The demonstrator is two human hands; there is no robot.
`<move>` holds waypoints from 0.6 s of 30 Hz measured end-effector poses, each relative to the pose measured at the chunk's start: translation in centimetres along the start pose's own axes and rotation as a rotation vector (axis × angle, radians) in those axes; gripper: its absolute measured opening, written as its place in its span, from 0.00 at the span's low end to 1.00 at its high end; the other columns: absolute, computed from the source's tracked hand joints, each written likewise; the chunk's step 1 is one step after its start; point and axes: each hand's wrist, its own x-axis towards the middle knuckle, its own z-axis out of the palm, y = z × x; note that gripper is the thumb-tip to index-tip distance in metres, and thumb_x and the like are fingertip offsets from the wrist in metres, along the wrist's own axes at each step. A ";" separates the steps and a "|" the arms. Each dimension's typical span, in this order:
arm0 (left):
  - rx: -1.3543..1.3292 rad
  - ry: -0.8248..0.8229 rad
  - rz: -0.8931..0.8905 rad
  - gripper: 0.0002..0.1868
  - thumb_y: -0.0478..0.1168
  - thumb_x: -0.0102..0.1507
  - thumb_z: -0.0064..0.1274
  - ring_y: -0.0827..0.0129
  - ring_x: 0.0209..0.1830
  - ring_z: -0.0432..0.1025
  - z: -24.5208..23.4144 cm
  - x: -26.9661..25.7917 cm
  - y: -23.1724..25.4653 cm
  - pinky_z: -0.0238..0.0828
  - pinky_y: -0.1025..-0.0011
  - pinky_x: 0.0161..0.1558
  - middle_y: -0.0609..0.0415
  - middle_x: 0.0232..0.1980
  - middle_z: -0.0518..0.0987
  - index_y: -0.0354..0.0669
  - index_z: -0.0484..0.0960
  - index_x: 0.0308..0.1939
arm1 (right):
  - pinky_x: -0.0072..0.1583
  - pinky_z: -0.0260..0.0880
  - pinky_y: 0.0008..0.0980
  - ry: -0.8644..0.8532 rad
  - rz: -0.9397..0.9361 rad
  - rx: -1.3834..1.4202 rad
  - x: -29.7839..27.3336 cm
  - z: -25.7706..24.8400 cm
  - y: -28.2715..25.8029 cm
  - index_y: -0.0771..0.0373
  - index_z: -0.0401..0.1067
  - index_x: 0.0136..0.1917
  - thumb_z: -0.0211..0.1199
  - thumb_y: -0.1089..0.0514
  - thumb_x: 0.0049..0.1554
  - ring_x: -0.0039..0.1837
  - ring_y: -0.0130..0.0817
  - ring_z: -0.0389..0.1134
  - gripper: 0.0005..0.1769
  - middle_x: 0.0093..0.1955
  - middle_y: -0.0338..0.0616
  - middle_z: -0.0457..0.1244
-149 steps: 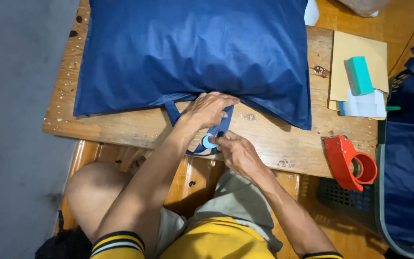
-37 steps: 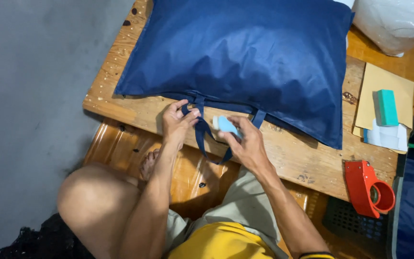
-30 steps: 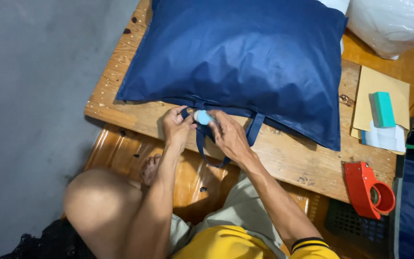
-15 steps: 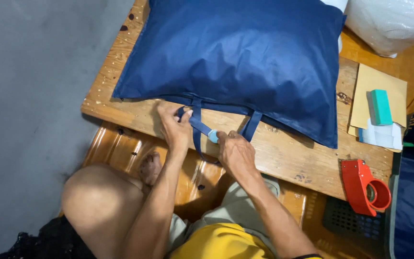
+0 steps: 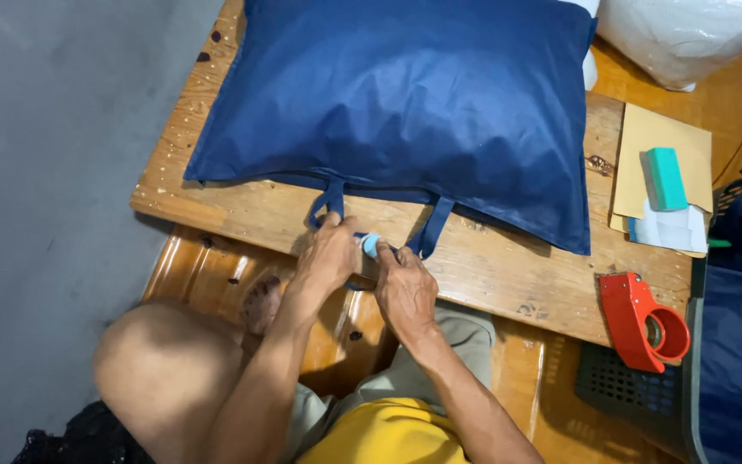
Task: Inserting a pillow into a blue fabric bag and smoothing the surface with a small tool.
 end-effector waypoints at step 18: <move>-0.400 0.073 -0.282 0.11 0.51 0.60 0.57 0.54 0.53 0.79 0.3 -1.7 0.3 0.77 0.58 0.51 0.50 0.47 0.83 0.55 0.85 0.42 | 0.46 0.76 0.51 -0.091 0.122 0.181 0.6 0.3 2.5 0.44 0.76 0.60 0.57 0.49 0.62 0.44 0.50 0.73 0.14 0.36 0.41 0.64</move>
